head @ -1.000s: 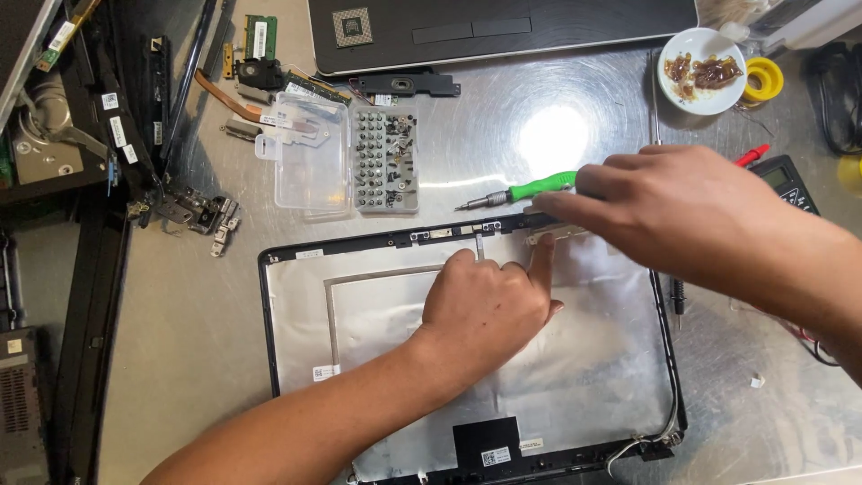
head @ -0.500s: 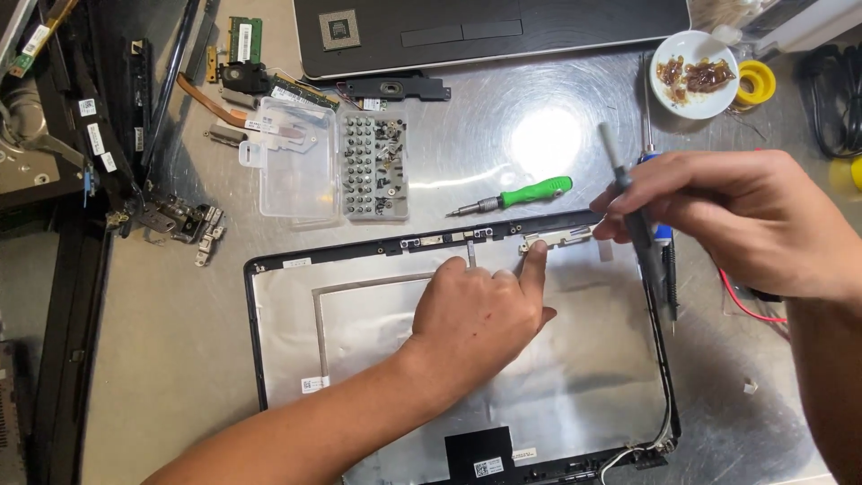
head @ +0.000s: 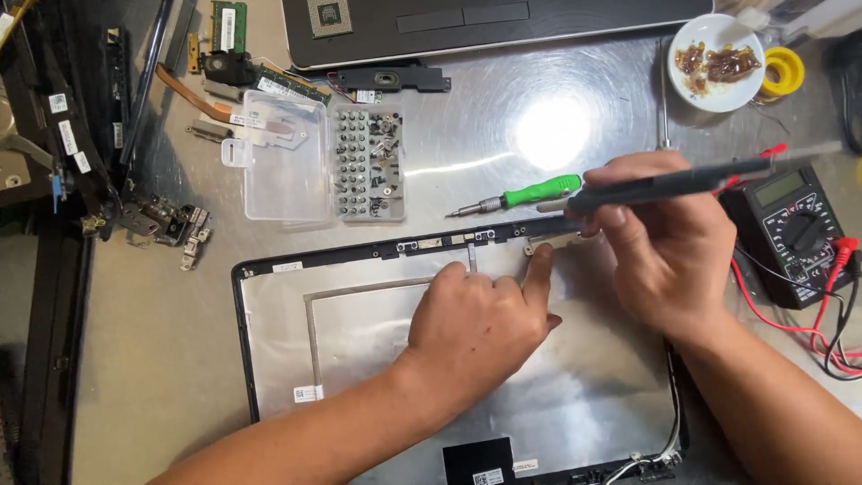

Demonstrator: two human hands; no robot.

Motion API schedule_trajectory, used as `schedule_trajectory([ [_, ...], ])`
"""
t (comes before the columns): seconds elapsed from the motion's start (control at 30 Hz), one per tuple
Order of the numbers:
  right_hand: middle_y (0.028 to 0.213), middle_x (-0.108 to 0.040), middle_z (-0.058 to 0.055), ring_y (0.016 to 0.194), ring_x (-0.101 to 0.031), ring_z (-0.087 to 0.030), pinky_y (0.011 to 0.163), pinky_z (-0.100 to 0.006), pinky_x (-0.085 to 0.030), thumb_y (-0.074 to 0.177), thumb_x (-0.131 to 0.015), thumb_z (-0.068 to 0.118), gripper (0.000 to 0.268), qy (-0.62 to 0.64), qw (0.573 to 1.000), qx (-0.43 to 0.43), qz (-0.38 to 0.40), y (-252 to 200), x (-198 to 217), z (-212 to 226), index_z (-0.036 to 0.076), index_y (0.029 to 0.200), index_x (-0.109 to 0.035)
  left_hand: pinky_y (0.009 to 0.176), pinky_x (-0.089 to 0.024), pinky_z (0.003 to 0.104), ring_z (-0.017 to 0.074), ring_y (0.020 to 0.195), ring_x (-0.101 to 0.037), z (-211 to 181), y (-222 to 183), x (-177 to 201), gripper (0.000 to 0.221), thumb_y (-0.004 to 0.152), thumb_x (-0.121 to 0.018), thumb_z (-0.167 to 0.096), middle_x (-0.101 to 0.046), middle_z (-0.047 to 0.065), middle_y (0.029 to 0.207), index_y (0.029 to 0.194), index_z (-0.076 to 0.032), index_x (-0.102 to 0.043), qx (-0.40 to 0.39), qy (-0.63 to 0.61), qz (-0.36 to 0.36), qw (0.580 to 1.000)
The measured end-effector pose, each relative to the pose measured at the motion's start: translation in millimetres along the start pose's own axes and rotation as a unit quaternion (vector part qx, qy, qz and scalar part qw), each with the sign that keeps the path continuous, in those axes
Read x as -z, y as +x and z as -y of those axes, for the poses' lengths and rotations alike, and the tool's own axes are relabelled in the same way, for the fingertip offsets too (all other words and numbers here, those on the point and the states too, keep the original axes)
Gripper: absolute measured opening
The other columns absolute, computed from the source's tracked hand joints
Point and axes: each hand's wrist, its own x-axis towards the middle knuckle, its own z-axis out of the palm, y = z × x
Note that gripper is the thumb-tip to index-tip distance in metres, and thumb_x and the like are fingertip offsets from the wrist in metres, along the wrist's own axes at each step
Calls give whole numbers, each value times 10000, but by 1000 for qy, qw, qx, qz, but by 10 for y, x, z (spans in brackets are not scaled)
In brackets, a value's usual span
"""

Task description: Disassembling a laptop to remove the screen panel, including unscrewing hinges and managing internal cables.

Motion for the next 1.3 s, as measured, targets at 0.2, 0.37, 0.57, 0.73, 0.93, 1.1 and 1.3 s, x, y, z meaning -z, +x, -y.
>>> schedule_trajectory([
  [0.2,1114,-717,-177,987,-714,-281,909,-360,-537,1005,-681,26,239,-168,982,50,65,-42,-15,-58,-57,1227,-660,545,-378,307,113,460,-550,-13,-8,5,792,754,-843,-653,-541,-84,523,1316,-114,-696,21,-14,-31,999],
  [0.37,1161,-735,-147,1005,-716,-281,907,-351,-522,1003,-706,45,214,-220,969,72,80,-14,-15,-73,-21,1206,-689,546,-362,330,152,442,-510,-1,4,25,417,877,-749,-344,-513,-48,524,1213,-97,-762,28,-41,-69,996],
  [0.57,1157,-756,-112,1034,-729,-259,899,-337,-538,938,-802,134,273,-248,961,72,95,-24,11,-75,49,1174,-692,544,-374,326,135,448,-494,-14,-13,0,630,791,-854,-582,-505,-60,522,1222,-131,-763,21,-38,-44,998],
  [0.73,1001,-740,-174,960,-739,-280,862,-352,-593,894,-847,0,217,-157,979,93,91,116,-76,150,-18,979,-648,543,-375,330,129,443,-482,-15,-10,6,508,908,-749,-448,-497,-64,519,1261,-83,-752,27,-32,-59,997],
  [0.93,1008,-765,-110,951,-756,-234,802,-318,-545,891,-879,158,231,-210,974,30,80,98,-18,114,47,947,-685,544,-351,326,141,431,-464,-5,9,42,445,840,-638,-153,-469,-65,511,1267,-93,-747,31,-27,-68,997],
  [1.1,1181,-759,-99,1063,-743,-250,1007,-347,-561,964,-744,91,284,-215,955,113,171,143,-22,164,34,1235,-678,484,-345,332,166,388,-496,15,52,73,384,802,-699,-208,-561,-19,510,1143,-48,-774,27,-62,-62,996],
  [1.3,1233,-746,-78,1140,-711,-288,988,-384,-531,949,-681,83,319,-201,951,45,229,131,7,35,96,1267,-666,518,-350,365,222,452,-555,-14,11,-25,187,840,-750,-302,-591,26,549,779,-131,-704,18,-84,-45,995],
])
